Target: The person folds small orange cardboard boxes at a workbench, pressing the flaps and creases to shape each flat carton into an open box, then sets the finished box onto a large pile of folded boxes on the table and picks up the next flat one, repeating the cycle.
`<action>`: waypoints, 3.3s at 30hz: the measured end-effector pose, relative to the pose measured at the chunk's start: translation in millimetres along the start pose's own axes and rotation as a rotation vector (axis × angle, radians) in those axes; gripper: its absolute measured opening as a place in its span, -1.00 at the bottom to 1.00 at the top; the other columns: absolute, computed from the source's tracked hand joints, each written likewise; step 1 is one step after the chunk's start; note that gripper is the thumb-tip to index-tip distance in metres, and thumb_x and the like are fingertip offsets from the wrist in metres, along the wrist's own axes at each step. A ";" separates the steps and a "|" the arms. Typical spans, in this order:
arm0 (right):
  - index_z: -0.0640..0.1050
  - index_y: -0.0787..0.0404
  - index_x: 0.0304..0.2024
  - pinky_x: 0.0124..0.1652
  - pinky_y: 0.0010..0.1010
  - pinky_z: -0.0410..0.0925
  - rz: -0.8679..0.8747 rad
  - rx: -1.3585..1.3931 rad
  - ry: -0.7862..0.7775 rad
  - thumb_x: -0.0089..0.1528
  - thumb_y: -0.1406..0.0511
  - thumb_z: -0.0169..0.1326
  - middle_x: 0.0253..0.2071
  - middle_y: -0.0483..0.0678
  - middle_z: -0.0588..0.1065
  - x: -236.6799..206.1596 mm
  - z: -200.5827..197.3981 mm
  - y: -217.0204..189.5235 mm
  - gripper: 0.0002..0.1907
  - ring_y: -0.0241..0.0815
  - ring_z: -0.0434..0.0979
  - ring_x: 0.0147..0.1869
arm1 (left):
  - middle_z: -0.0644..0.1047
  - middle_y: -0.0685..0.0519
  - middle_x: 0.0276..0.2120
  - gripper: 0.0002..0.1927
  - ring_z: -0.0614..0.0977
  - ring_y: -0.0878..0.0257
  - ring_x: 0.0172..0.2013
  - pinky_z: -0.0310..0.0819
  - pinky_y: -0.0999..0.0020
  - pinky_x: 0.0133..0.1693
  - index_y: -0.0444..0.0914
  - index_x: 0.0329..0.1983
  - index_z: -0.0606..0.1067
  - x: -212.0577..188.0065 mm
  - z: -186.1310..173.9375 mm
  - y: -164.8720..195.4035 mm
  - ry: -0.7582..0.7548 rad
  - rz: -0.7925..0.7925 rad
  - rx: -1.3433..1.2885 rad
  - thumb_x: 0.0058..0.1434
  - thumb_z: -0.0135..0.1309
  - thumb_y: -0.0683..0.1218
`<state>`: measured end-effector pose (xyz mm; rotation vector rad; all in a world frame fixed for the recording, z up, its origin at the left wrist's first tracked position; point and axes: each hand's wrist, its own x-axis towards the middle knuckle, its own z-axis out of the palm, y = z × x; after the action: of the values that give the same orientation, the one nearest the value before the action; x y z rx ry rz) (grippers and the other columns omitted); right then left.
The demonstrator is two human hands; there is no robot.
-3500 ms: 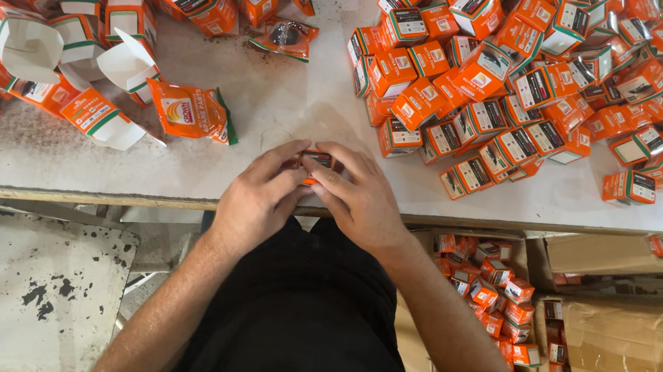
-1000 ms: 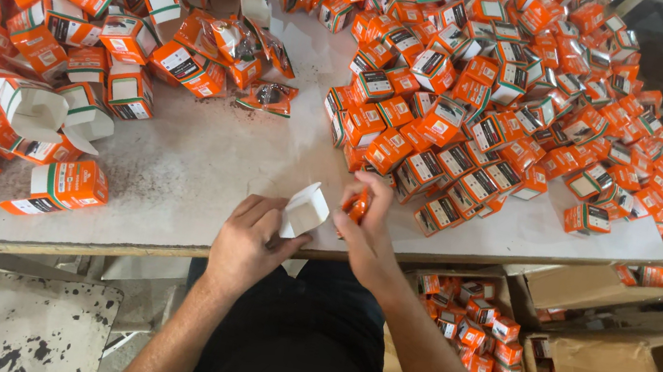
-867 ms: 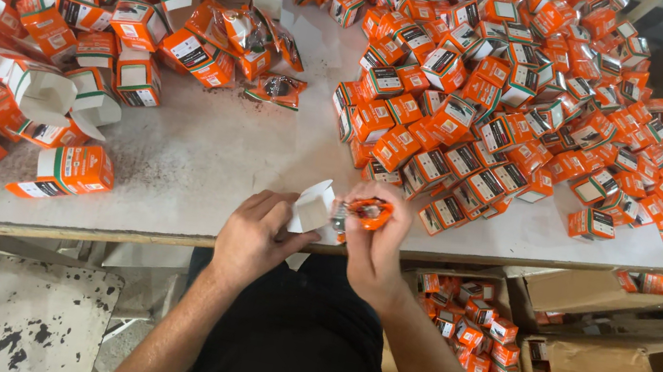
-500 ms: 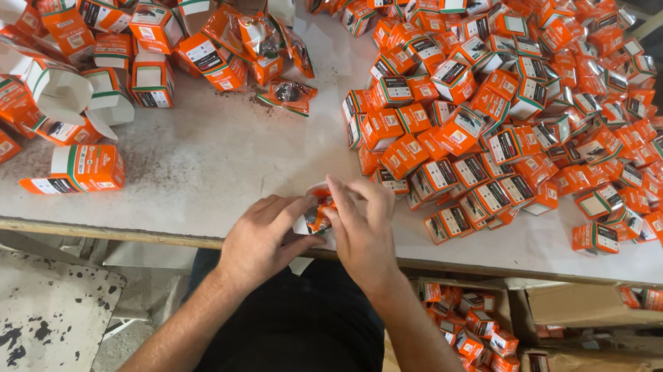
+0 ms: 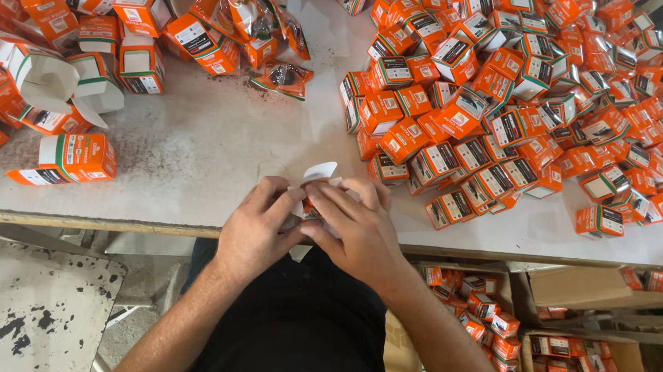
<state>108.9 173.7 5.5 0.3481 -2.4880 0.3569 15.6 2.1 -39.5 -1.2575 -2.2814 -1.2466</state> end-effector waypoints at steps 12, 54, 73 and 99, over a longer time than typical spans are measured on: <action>0.62 0.10 -0.02 0.13 -0.05 0.11 0.143 -0.072 0.097 0.26 0.32 0.18 -0.14 -0.21 0.62 11.6 19.0 -5.5 -0.78 -0.07 0.41 0.05 | 0.50 -0.05 0.04 -0.51 0.56 -0.09 0.09 0.52 0.08 0.10 -0.33 0.04 0.51 1.6 -8.6 4.6 0.150 0.206 -0.060 0.04 0.35 -0.14; 0.60 0.17 0.11 0.18 -0.25 0.44 0.195 0.453 0.078 0.29 0.42 0.23 0.20 0.02 0.53 -10.8 18.8 13.6 -0.68 0.02 0.58 0.25 | 0.54 -0.05 0.16 -0.52 0.65 -0.05 -0.01 0.61 0.16 -0.10 -0.28 -0.02 0.34 5.3 -2.6 2.7 -0.001 0.008 -0.205 0.11 0.35 -0.17; 0.61 0.04 -0.05 0.15 -0.02 0.16 0.244 -0.521 0.209 0.21 0.25 0.33 0.00 -0.08 0.39 -62.1 -28.3 46.8 -0.73 0.08 0.27 0.17 | 0.50 -0.04 0.08 -0.62 0.55 -0.02 0.02 0.54 0.12 -0.02 -0.23 0.09 0.52 48.7 -77.6 -62.2 0.115 0.054 0.305 0.21 0.30 -0.23; 0.52 0.20 -0.16 0.08 -0.13 0.37 -0.016 0.101 -0.018 0.25 0.34 0.19 -0.16 -0.01 0.43 10.8 38.5 4.0 -0.86 0.08 0.47 0.05 | 0.48 -0.14 0.10 -0.45 0.59 -0.13 -0.05 0.53 0.01 -0.13 -0.24 0.17 0.53 -14.5 -150.8 -57.4 0.113 -0.371 0.716 0.22 0.33 0.12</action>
<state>79.1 162.9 -19.1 0.4135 -2.4891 0.4763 -46.7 -138.8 10.7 -0.5155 -2.5819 -0.4588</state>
